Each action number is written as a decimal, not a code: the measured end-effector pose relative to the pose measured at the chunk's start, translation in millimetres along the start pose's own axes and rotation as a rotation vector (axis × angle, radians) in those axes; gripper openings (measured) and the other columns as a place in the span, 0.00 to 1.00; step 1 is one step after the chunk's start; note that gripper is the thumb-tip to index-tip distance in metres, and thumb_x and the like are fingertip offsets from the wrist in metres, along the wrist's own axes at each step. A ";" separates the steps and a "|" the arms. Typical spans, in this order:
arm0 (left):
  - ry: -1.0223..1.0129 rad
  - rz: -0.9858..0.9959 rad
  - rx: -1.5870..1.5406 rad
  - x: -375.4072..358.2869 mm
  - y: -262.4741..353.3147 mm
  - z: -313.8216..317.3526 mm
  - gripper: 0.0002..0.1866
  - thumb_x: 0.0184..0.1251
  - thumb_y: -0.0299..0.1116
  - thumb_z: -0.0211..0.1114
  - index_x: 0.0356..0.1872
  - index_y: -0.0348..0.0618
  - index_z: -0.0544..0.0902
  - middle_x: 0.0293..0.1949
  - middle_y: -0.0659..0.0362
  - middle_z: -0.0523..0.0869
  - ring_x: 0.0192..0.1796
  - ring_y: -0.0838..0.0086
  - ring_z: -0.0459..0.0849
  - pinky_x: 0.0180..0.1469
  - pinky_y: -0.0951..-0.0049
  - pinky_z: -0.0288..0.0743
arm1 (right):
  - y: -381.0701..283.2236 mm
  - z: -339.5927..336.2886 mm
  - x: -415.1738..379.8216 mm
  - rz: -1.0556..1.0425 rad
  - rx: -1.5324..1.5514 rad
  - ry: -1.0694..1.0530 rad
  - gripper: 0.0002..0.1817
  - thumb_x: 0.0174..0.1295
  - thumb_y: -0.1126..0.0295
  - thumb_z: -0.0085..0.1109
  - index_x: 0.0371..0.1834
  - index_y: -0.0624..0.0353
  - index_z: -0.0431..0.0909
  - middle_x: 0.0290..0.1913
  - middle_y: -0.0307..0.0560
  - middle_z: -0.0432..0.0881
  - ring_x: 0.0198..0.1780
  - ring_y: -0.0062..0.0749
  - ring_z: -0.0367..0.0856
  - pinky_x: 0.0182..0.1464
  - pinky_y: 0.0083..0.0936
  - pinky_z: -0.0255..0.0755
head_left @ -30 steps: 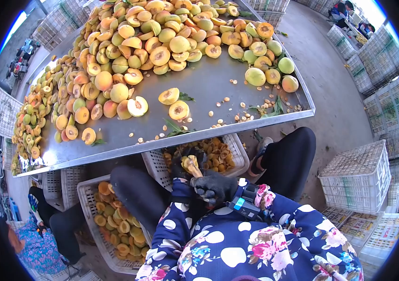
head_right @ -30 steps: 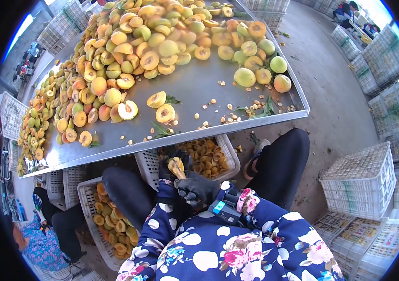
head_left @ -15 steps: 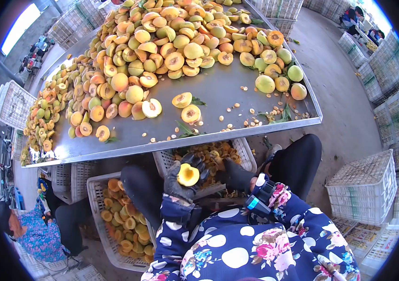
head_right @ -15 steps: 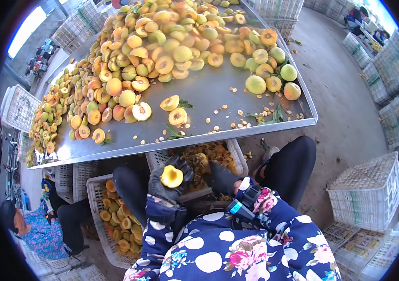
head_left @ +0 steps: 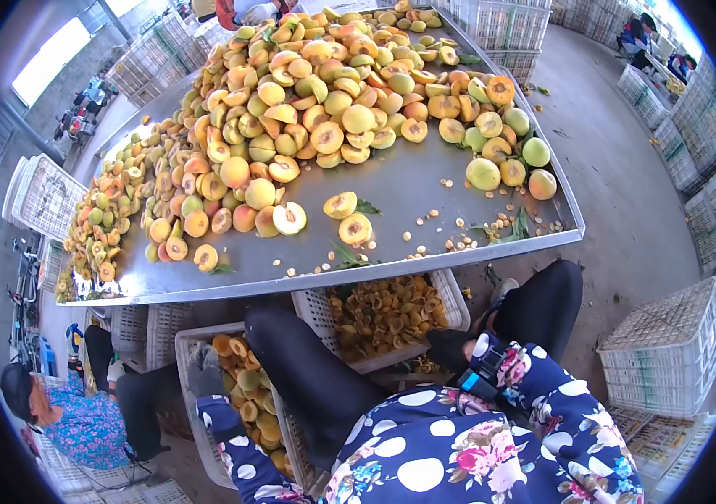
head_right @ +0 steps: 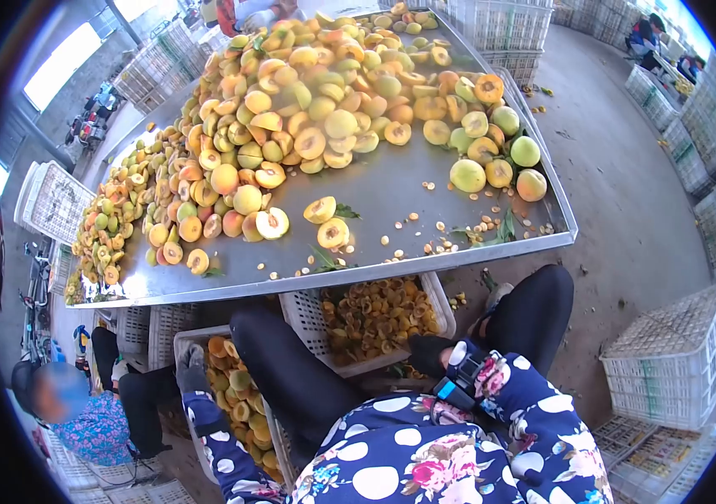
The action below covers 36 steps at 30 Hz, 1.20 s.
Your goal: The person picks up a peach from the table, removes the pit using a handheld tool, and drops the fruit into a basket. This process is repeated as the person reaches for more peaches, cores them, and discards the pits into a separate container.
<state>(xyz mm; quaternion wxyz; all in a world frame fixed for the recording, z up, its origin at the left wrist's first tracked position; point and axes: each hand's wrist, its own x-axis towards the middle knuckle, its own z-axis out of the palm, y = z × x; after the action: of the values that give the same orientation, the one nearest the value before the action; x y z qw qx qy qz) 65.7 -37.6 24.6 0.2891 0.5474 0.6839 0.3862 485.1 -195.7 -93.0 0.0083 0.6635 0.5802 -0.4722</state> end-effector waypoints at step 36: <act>-0.826 0.311 -0.318 -89.7 150.8 203.9 0.16 0.51 0.25 0.65 0.44 0.40 0.79 0.41 0.55 0.82 0.47 0.70 0.79 0.51 0.74 0.70 | -104.6 -89.4 -66.9 -0.391 1.444 0.332 0.20 0.59 0.70 0.53 0.54 0.60 0.62 0.33 0.39 0.73 0.26 0.17 0.72 0.26 0.14 0.69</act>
<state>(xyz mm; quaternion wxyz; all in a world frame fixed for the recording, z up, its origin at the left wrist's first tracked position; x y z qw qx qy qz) 332.7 -66.1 40.6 0.5559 0.7001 0.3538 0.2750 466.9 -162.6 55.2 -0.5984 0.4516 0.2281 -0.6212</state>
